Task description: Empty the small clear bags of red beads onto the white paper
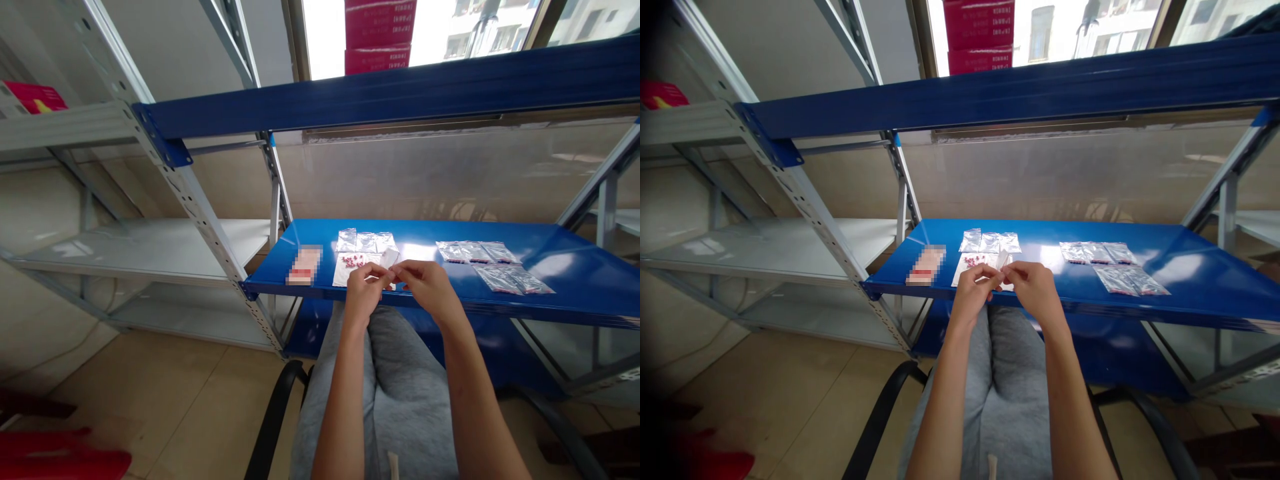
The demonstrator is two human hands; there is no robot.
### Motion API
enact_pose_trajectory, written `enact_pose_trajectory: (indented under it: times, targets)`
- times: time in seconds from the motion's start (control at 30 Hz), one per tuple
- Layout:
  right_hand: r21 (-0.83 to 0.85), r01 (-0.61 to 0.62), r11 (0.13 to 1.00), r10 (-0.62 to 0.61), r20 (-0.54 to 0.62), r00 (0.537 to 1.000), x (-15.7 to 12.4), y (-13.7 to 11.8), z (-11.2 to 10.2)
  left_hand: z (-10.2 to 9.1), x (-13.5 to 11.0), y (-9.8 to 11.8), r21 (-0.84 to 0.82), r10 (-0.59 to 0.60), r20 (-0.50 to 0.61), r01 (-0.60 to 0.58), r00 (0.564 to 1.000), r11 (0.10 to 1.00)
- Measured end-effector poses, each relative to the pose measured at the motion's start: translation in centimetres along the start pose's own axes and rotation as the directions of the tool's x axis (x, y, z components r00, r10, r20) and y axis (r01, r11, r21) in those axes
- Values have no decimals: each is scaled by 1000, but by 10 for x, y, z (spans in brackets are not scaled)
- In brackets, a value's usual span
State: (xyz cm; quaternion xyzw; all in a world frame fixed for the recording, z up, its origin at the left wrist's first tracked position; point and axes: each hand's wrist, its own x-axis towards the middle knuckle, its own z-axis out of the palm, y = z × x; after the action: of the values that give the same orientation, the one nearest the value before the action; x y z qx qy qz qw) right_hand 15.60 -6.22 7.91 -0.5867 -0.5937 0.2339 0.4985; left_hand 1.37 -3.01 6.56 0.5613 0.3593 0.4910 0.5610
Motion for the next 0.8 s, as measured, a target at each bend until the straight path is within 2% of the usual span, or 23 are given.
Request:
enact_pose_trajectory:
  times: [0.17,0.3,0.47,0.53,0.6,0.67,0.73,0.8]
  targets:
    - [-265,65,962,-88,-75,993,-3,-8,8,2,1,-1,12,29,-102,-28,994,1000]
    - [-423,23,906,-73,-102,992,-6,-13,12,7,-2,3,153,121,-185,-93,975,984]
    - [-530,-22,848,-46,-115,992,-7,-19,12,17,-7,2,368,352,-276,-240,895,898]
    - [-544,-30,839,-42,-119,992,-8,-20,12,16,-6,-1,409,388,-326,-242,862,880]
    - [-546,-25,838,-49,-120,992,-8,-22,13,13,-4,-1,423,384,-359,-219,850,879]
    - [-528,-19,849,-68,-144,987,-9,-24,16,6,-4,0,430,362,-334,-201,870,880]
    - [-498,-20,867,-88,-192,977,-9,-25,18,-5,-2,5,422,312,-217,-199,925,884]
    - [-472,-23,881,-100,-233,967,-9,-24,18,-22,4,10,425,260,-89,-200,962,883]
